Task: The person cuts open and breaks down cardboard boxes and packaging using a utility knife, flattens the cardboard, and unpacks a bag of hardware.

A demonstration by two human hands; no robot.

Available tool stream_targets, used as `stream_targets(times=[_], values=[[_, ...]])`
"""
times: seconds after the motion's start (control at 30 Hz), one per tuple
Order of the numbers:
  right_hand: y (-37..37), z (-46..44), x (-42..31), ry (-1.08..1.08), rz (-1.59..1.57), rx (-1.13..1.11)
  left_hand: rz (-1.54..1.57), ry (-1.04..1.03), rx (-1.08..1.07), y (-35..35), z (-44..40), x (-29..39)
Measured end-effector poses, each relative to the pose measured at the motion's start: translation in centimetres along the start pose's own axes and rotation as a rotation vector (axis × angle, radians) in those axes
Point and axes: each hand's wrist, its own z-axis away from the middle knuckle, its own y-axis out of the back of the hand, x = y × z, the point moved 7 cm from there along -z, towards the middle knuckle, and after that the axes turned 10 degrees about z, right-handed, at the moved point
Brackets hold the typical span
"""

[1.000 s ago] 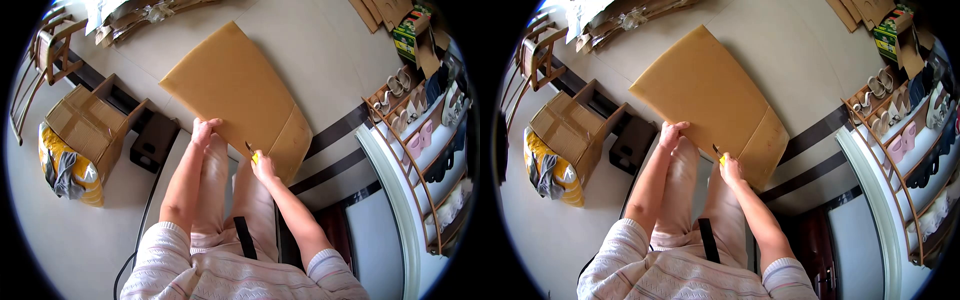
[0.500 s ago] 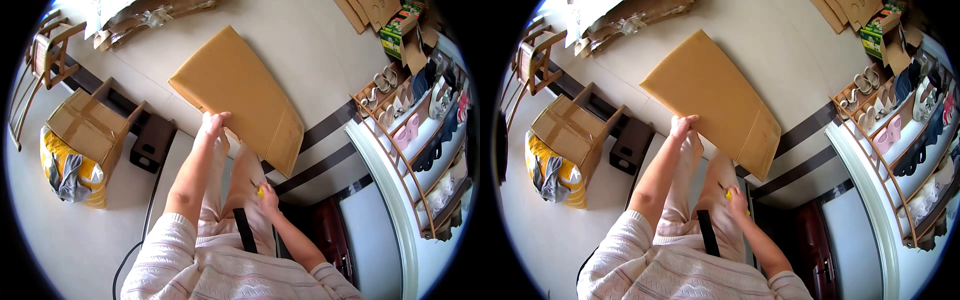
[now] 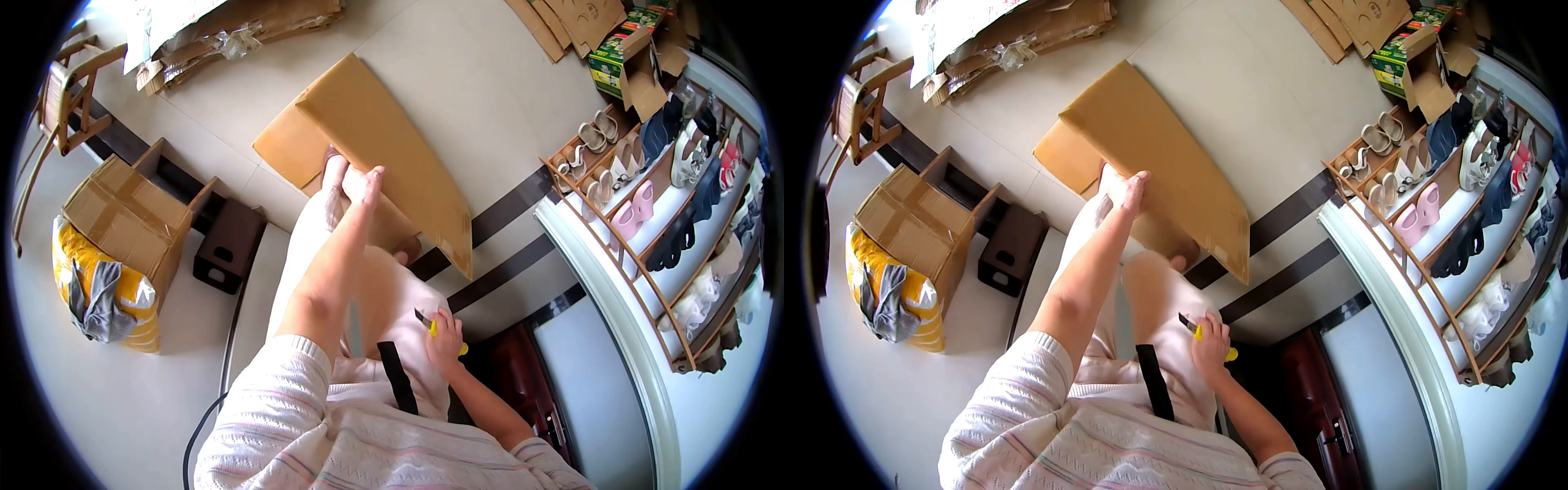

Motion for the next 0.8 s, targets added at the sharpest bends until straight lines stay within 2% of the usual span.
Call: stream_targets(times=[0.03,0.23,0.27,0.37,0.43,0.47,0.5,0.53,0.57,0.63,0.7,0.8], values=[[-0.5,0.3,1.0,-0.011,0.027,-0.017,-0.168,-0.011,0.061,-0.5,0.5,0.3],[-8.1,2.3,9.5,-0.065,0.074,-0.169,-0.226,-0.014,0.289,-4.6,2.5,-2.1],[-8.0,1.8,10.3,-0.041,0.096,-0.089,-0.184,-0.082,0.275,-5.2,1.8,-4.3],[-8.0,-0.6,14.5,-0.022,0.119,0.023,-0.202,0.023,0.285,-7.7,4.0,-7.7],[-8.6,-0.5,18.7,-0.011,0.097,0.131,-0.211,-0.219,0.266,-9.3,4.0,-9.1],[-8.5,-0.5,20.6,0.000,0.061,0.179,-0.231,-0.237,0.276,-10.0,4.1,-8.4],[-8.0,-0.4,22.3,0.012,0.028,0.232,-0.156,-0.108,0.234,-9.5,-0.9,-12.2],[-7.2,-0.4,23.5,0.024,0.004,0.271,0.001,0.018,0.217,-11.8,3.2,-8.2],[-7.4,-0.4,25.0,0.015,-0.023,0.279,-0.111,-0.105,0.156,-13.2,3.1,-7.1],[-8.0,-0.6,27.2,-0.003,-0.074,0.289,0.088,-0.007,0.295,-14.8,3.6,-5.2],[-8.1,-0.6,28.1,0.000,-0.126,0.299,0.233,-0.092,0.214,-16.5,4.1,-1.5],[-8.3,-0.4,28.2,0.008,-0.179,0.271,0.271,-0.090,0.081,-18.0,0.4,2.7]])
